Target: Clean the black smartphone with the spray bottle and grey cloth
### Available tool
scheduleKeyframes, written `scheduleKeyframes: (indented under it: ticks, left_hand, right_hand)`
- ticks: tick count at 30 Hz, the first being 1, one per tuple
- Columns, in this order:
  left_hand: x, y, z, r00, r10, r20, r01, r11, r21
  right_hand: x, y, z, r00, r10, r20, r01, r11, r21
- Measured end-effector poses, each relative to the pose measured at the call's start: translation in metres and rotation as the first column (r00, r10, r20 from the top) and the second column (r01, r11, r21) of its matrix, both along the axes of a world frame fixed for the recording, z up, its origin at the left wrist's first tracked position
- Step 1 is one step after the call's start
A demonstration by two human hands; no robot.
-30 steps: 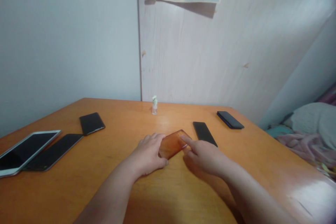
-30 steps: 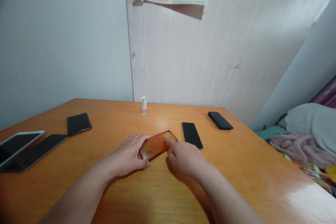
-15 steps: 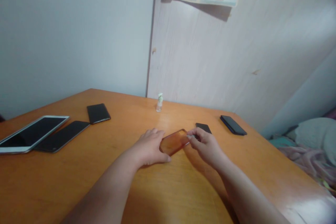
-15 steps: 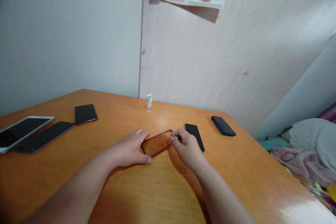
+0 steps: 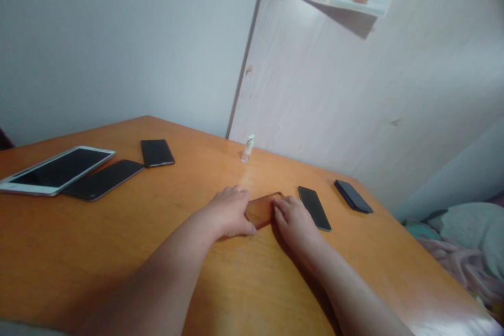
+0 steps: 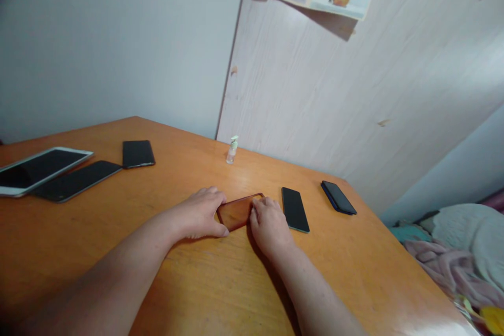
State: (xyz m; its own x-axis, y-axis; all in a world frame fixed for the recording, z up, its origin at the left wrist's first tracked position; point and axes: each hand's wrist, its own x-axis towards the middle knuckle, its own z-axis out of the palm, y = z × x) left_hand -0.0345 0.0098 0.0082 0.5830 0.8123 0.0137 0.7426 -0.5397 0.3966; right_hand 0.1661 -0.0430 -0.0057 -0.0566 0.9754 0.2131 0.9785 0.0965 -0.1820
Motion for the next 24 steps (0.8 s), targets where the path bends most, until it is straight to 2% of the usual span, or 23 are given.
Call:
scheduleKeyframes:
  ticks: [5,8,11,13,16,20,24]
  left_hand:
    - [0.001,-0.001,-0.001,1.000,0.011,0.001,-0.011,1.000,0.016]
    - [0.001,-0.001,-0.001,1.000,0.012,0.002,-0.012,1.000,0.012]
    - [0.000,-0.001,-0.002,1.000,0.006,0.009,-0.006,1.000,0.017]
    - [0.000,-0.001,-0.002,1.000,0.004,0.011,-0.004,1.000,0.019]
    - [0.001,-0.001,-0.002,1.000,0.003,0.000,-0.003,1.000,0.023]
    - [0.002,-0.002,0.001,1.000,0.000,-0.008,0.000,1.000,0.014]
    - [0.002,-0.003,0.005,1.000,-0.005,-0.010,0.006,1.000,0.021]
  right_hand:
    - [-0.017,-0.015,0.009,0.984,0.122,0.129,-0.114,0.991,-0.065]
    - [-0.021,-0.018,0.007,0.979,0.187,0.084,-0.180,0.980,-0.082]
    - [-0.018,-0.016,0.001,0.975,0.219,-0.027,-0.220,0.975,-0.039]
    - [-0.012,-0.013,-0.003,0.972,0.207,-0.109,-0.206,0.978,0.015]
    - [-0.003,-0.008,-0.006,0.976,0.109,-0.187,-0.095,0.992,0.084]
    - [0.004,-0.002,-0.005,0.988,-0.051,-0.143,0.055,0.998,0.026]
    - [-0.001,0.002,-0.005,0.992,-0.009,-0.124,0.006,1.000,-0.025]
